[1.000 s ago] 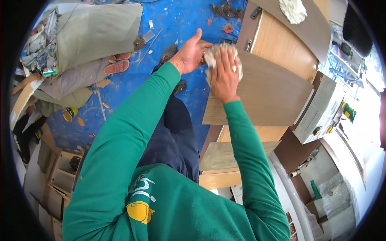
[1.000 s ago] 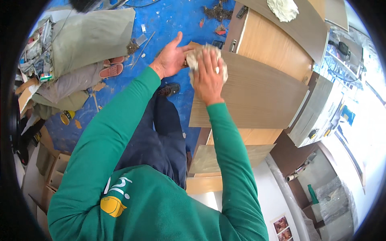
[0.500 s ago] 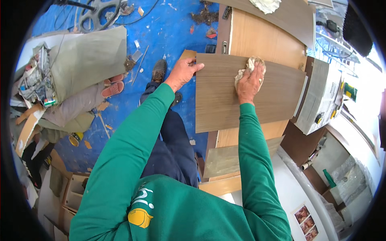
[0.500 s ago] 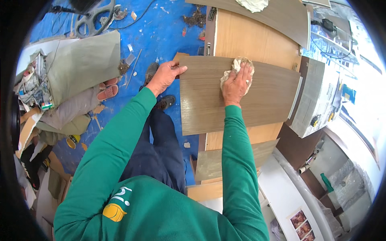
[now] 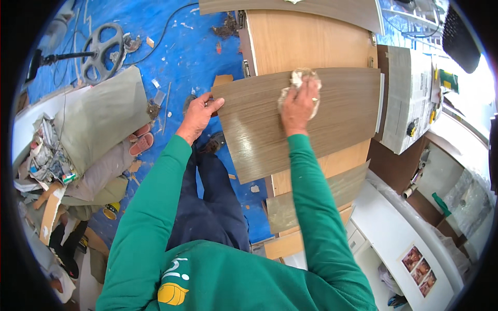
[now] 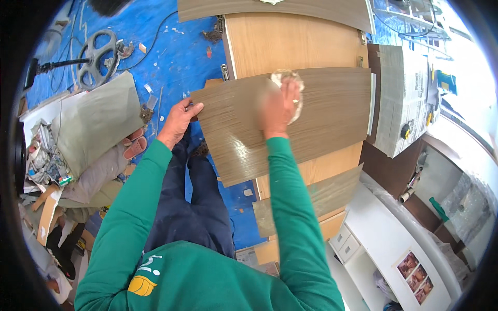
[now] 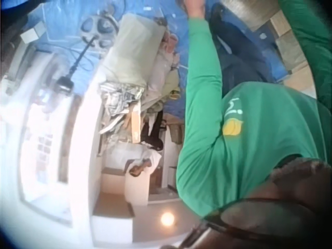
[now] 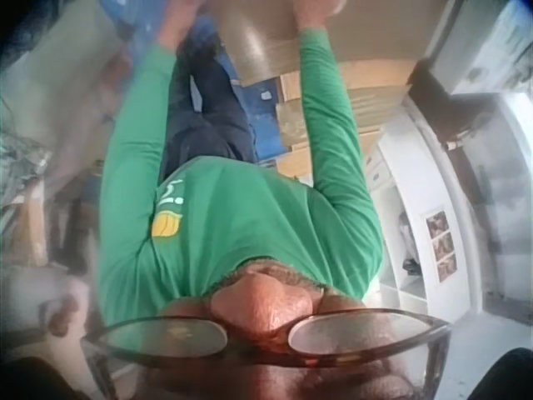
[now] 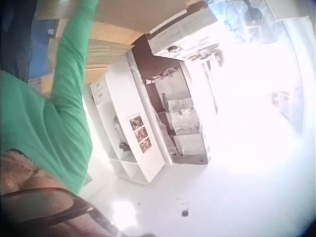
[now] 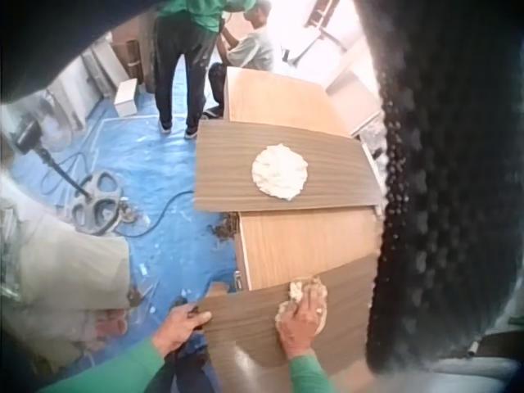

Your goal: The person aligns a wooden veneer sheet onto a base board, presses it down by hand, and then wipes the entire surface with a white cloth.

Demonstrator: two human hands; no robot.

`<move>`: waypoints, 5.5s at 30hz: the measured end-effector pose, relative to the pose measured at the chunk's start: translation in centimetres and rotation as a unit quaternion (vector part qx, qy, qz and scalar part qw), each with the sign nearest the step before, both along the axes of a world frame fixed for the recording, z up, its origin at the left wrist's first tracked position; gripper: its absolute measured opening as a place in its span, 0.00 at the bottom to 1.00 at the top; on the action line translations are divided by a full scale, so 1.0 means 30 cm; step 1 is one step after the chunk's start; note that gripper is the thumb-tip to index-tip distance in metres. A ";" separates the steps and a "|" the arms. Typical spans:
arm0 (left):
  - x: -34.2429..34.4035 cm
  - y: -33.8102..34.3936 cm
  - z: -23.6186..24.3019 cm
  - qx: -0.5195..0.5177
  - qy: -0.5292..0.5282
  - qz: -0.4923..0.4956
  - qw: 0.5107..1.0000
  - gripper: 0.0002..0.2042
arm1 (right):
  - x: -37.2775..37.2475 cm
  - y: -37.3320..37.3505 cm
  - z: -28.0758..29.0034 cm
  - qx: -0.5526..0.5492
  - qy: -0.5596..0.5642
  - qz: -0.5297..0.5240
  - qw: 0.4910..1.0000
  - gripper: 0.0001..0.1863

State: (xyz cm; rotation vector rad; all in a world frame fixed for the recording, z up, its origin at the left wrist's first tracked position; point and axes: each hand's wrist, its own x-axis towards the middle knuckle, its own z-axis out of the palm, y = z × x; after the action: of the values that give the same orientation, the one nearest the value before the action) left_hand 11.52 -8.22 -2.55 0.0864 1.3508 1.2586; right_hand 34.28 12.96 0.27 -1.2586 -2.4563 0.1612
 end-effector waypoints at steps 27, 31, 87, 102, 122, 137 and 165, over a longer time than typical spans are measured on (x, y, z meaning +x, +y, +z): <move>-0.037 0.006 0.042 -0.048 -0.002 -0.057 0.997 0.24 | -0.121 -0.151 0.075 -0.035 -0.019 0.143 0.989 0.23; -0.037 -0.002 0.027 -0.030 -0.017 -0.047 0.998 0.24 | -0.098 -0.022 0.068 -0.034 -0.027 0.005 0.999 0.21; 0.305 0.440 0.090 0.206 0.659 -0.424 0.586 0.29 | 0.136 0.226 0.084 -0.077 0.036 0.104 0.991 0.21; 0.299 0.424 0.067 0.210 0.695 -0.417 0.546 0.31 | 0.311 0.578 -0.016 -0.021 -0.052 -0.137 0.989 0.31; 0.310 0.431 0.075 0.202 0.706 -0.428 0.528 0.30 | 0.455 0.577 0.054 -0.114 -0.022 -0.164 0.980 0.35; 0.312 0.435 0.089 0.204 0.718 -0.436 0.503 0.30 | 0.760 0.920 0.013 -0.034 -0.025 -0.305 0.951 0.34; 0.309 0.427 0.087 0.199 0.721 -0.451 0.487 0.32 | 0.595 0.776 0.020 -0.045 0.037 -0.207 0.977 0.33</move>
State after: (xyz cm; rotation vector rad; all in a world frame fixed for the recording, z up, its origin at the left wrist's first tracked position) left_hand 20.77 4.59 0.07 2.3307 1.7432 0.2417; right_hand 52.13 36.25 0.87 -1.7367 -2.0887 0.2025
